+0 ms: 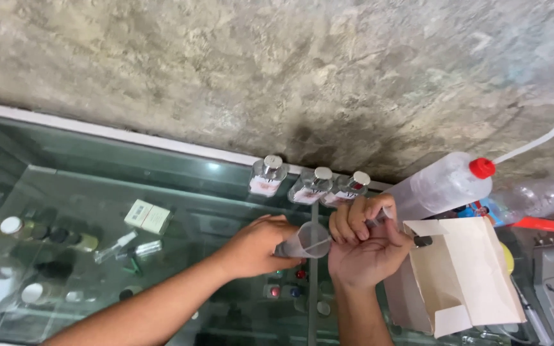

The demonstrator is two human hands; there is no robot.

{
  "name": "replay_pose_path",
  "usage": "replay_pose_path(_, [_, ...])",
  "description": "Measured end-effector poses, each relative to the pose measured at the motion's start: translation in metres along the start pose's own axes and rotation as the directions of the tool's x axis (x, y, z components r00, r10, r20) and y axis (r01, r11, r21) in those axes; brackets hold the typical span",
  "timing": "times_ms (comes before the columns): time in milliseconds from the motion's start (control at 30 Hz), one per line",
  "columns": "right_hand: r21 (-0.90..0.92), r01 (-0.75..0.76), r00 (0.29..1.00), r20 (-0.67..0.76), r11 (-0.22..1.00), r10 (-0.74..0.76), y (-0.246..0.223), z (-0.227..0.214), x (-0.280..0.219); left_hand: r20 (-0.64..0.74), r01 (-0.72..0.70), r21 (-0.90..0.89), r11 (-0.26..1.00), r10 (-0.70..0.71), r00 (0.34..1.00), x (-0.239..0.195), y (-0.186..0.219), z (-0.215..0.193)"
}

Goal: The person uses a syringe to draw liquid from a bottle and transfers it into a graduated measuring cylinder several times.

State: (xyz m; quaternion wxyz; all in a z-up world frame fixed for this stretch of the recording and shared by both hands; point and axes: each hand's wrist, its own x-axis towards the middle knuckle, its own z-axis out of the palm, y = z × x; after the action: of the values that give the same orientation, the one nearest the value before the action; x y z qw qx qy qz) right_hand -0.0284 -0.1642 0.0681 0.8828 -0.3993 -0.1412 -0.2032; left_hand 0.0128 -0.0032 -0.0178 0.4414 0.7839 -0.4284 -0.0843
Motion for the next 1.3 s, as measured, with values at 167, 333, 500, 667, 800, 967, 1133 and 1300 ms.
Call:
replay_pose_path(167, [-0.035,0.044,0.999,-0.025,0.998,-0.045,0.007,-0.012,-0.001,-0.061,-0.045,-0.048,0.998,0.042,0.997,-0.001,0.013,-0.003])
replay_pose_path(333, [-0.006,0.084,0.996,-0.042,0.996,-0.084,0.017,-0.019,-0.002,-0.098,-0.044,-0.073,0.996,0.036,0.995,-0.004,0.032,-0.012])
replay_pose_path(500, [-0.116,0.065,0.994,-0.082,0.991,-0.075,0.017,-0.013,-0.006,-0.101,-0.004,-0.089,0.996,-0.005,0.995,-0.003,0.032,-0.009])
replay_pose_path(667, [-0.172,0.057,0.990,-0.117,0.984,-0.078,0.018,-0.021,0.000,-0.079,0.036,-0.085,0.996,-0.042,0.996,-0.002,0.013,0.001])
replay_pose_path(800, [-0.178,0.061,0.987,-0.134,0.982,-0.086,0.017,-0.018,-0.001,-0.073,0.060,-0.103,0.993,-0.067,0.995,-0.004,0.009,0.004])
replay_pose_path(967, [-0.074,0.018,0.987,-0.158,0.997,-0.029,0.017,-0.028,0.001,-0.055,0.069,-0.121,0.990,-0.076,0.996,-0.005,0.017,-0.002])
replay_pose_path(1133, [-0.032,-0.053,0.976,-0.214,0.998,0.045,0.010,-0.022,0.002,-0.065,0.037,-0.148,0.988,-0.047,0.997,-0.004,0.019,-0.004])
replay_pose_path(1300, [-0.060,-0.063,0.966,-0.253,0.996,0.046,0.001,-0.008,-0.002,-0.063,0.008,-0.158,0.987,-0.019,0.998,-0.006,0.021,-0.006])
